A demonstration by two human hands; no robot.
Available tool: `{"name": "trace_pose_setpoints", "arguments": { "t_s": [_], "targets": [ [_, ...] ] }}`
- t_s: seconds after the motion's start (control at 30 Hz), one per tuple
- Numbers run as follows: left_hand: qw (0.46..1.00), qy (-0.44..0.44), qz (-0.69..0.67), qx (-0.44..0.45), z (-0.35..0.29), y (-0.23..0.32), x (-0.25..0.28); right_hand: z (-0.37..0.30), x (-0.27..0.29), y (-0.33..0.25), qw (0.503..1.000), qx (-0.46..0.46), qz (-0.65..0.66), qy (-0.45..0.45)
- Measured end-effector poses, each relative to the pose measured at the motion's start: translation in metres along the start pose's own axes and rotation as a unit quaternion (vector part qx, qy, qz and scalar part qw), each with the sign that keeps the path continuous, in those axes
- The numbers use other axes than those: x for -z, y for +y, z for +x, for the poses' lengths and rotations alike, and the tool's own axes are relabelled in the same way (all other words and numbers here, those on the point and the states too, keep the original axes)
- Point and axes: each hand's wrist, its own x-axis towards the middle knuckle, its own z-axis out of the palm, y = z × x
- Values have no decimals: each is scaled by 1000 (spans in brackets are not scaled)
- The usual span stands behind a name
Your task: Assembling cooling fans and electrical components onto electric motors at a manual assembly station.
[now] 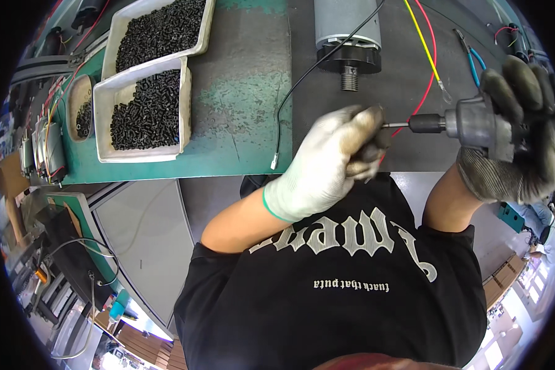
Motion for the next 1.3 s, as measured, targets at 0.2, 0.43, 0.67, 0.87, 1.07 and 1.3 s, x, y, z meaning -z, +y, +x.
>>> {"name": "trace_pose_setpoints", "arguments": {
  "t_s": [0.2, 0.43, 0.67, 0.87, 1.07, 1.3],
  "targets": [
    [986, 119, -109, -32, 15, -8, 7, 13, -9, 15, 999, 19, 47, 16],
    [989, 86, -117, -33, 31, 10, 33, 24, 8, 44, 976, -7, 174, -134],
    [994, 61, -82, -43, 37, 2, 35, 10, -3, 48, 995, 33, 50, -84],
    [995, 56, -65, -57, 36, 0, 34, 3, -24, 43, 991, 35, 28, -127],
    [997, 38, -32, -66, 40, 0, 37, 5, -23, 42, 974, -131, 178, -48],
    [995, 57, -18, -79, 38, 1, 27, 21, -7, 49, 979, 65, -15, -195]
  ]
}}
